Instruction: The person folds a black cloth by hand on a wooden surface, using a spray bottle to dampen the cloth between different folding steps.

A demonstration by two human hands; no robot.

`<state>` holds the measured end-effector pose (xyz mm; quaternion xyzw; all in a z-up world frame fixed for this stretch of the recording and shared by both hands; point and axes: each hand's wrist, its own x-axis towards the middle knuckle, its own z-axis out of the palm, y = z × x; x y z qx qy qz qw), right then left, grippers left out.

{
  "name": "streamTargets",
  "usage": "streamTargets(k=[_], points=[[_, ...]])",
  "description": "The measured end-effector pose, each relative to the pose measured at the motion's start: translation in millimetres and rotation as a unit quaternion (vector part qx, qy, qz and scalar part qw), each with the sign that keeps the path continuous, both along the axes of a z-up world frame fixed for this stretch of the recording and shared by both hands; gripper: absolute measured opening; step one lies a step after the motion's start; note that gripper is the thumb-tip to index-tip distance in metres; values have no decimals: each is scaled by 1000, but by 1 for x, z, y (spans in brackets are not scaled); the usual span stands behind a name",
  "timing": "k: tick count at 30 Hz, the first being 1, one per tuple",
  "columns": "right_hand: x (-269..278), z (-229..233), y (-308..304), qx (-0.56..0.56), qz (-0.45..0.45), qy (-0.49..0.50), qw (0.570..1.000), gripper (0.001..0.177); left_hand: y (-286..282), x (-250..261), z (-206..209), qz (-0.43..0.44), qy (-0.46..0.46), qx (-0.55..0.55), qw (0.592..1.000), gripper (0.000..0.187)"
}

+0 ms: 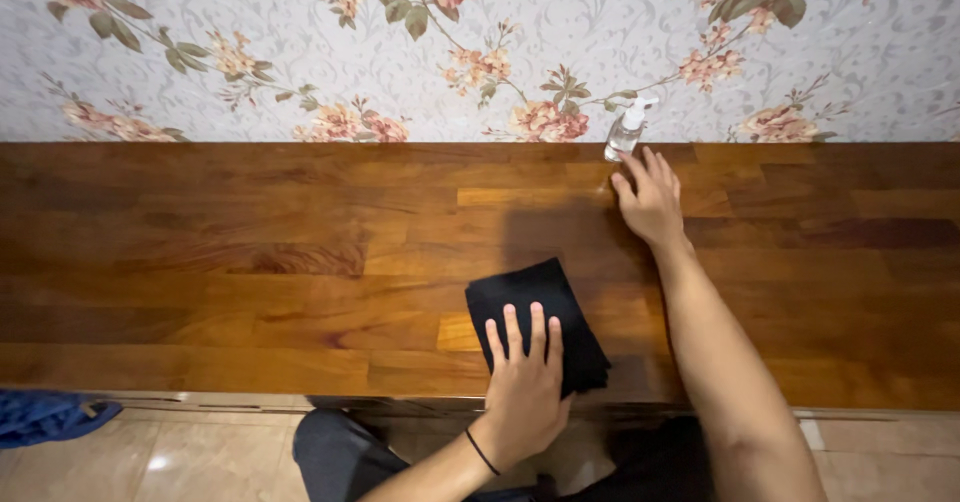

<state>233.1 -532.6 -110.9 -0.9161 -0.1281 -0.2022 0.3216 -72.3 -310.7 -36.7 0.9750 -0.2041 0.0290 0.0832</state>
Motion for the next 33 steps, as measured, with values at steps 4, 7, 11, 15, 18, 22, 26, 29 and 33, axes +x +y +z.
streamTargets(k=[4, 7, 11, 15, 18, 22, 26, 29, 33], points=[[5, 3, 10, -99, -9, 21, 995, 51, 0, 0, -2, -6, 1, -2, 1000, 94], [5, 0, 8, -107, -9, 28, 994, 54, -2, 4, -3, -7, 3, 5, 1000, 95], [5, -3, 8, -101, -11, 19, 995, 53, -1, 5, -2, -7, 18, 20, 1000, 96], [5, -4, 7, -103, -5, -5, 995, 52, -2, 4, 1, -3, 3, 16, 1000, 97], [2, -2, 8, -102, -1, -5, 995, 53, -4, 4, 1, -1, 24, 26, 999, 98], [2, 5, 10, -49, -10, 4, 999, 48, -12, 3, -5, 7, -4, -7, 1000, 99], [-2, 8, 7, 51, -36, -11, 998, 40, -37, 9, -11, -7, 9, -51, 999, 100], [1, 9, 4, 149, -16, -69, 986, 33, -65, 14, -13, -36, 61, -37, 997, 101], [1, 9, -2, 242, 9, -41, 969, 34, -72, 6, -15, -66, 6, -54, 996, 98]])
